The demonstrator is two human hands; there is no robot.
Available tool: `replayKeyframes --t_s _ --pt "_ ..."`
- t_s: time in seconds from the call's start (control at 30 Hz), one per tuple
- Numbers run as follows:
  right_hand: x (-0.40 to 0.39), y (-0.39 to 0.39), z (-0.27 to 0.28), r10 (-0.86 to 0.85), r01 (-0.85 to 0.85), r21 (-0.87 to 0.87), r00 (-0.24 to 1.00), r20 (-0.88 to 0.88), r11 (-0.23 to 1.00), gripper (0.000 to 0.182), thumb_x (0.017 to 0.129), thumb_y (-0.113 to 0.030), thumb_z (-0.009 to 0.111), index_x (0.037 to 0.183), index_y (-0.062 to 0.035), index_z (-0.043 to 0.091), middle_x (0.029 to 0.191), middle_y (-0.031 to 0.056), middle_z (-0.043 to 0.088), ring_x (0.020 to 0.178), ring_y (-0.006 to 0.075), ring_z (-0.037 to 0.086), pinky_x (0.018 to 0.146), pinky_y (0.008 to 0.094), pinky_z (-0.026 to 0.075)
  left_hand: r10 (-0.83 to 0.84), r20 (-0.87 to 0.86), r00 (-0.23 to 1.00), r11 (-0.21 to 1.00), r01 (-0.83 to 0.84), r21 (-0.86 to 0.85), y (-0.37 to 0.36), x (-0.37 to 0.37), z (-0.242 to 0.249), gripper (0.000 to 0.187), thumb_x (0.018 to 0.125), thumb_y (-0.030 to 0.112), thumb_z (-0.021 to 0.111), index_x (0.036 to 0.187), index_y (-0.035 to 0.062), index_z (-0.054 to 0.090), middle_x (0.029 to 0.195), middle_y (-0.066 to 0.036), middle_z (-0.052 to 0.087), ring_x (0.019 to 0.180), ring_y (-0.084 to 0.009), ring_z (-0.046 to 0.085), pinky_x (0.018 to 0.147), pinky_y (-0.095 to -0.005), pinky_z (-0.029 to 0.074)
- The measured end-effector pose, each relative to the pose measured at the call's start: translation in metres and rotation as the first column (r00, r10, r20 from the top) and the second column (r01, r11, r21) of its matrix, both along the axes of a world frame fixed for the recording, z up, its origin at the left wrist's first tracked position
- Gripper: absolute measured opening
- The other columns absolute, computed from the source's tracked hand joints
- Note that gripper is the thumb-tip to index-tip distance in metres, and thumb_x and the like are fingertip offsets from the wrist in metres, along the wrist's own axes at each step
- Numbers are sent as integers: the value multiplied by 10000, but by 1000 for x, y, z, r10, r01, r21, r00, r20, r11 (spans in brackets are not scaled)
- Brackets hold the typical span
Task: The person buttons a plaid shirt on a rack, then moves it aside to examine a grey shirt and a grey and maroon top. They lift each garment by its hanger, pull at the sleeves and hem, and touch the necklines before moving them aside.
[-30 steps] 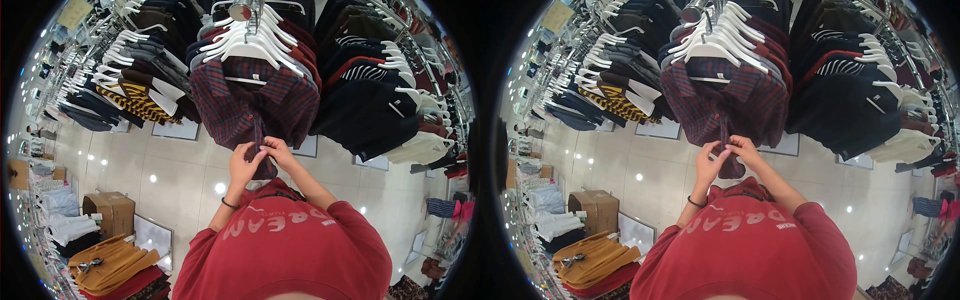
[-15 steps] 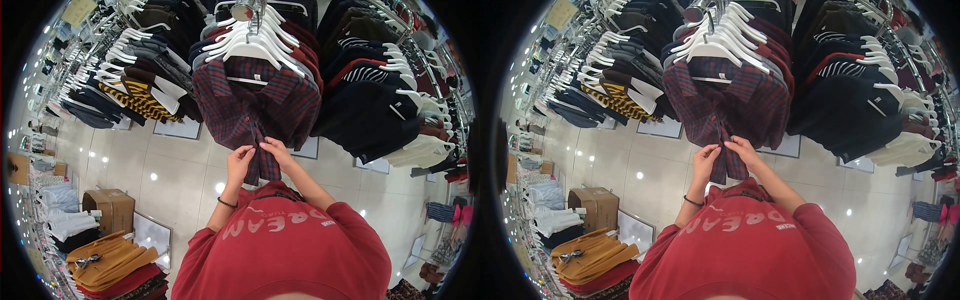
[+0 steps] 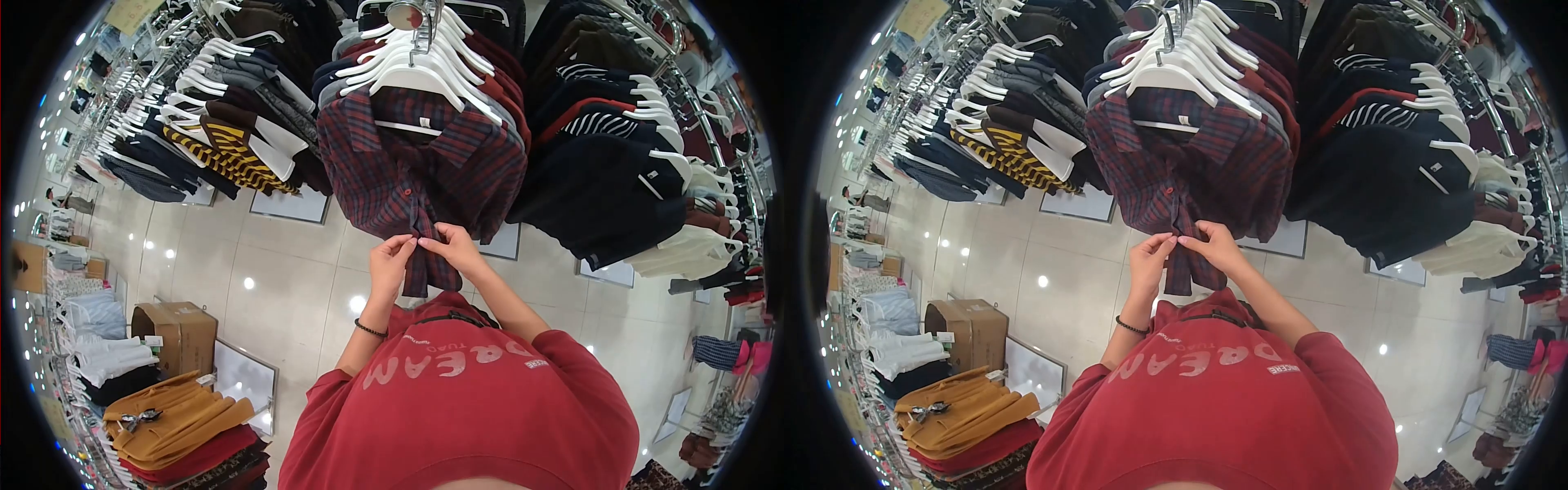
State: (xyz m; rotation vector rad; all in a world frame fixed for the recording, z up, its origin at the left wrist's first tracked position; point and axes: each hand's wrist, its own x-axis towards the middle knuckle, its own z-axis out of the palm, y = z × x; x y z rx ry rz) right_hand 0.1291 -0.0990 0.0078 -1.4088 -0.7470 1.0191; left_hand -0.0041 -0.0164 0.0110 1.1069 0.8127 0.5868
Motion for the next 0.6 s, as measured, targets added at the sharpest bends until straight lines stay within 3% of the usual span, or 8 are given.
replayKeyframes --t_s 0.2,0.33,0.43,0.6 --pt "3 0 -18 68 -65 -41 995 78 997 176 820 -164 631 840 10 609 705 -22 572 667 36 483 602 222 412 -120 -109 987 993 120 -4 2 -3 0 129 838 177 639 888 59 649 749 48 600 655 -27 550 542 -182 421" --pt "3 0 -18 98 -99 -47 995 -25 994 127 844 -111 606 885 9 617 830 -29 605 749 28 504 674 202 420 -141 -85 986 990 142 11 8 -4 -12 122 849 179 624 887 66 648 761 53 598 671 -27 547 551 -185 417" --pt "4 0 -20 92 -92 2 991 -100 996 123 847 -102 600 905 4 622 852 -32 611 781 28 510 713 199 414 -31 -28 999 999 31 -9 4 1 -8 127 855 141 611 863 16 632 673 55 542 553 -12 446 486 -168 335" --pt "5 -2 -21 102 -104 -7 983 -155 995 126 846 -95 604 933 -7 629 881 -33 614 809 30 518 743 199 407 -30 -39 999 999 31 15 2 1 -8 120 860 131 600 867 16 635 639 57 535 548 -12 445 476 -169 325"
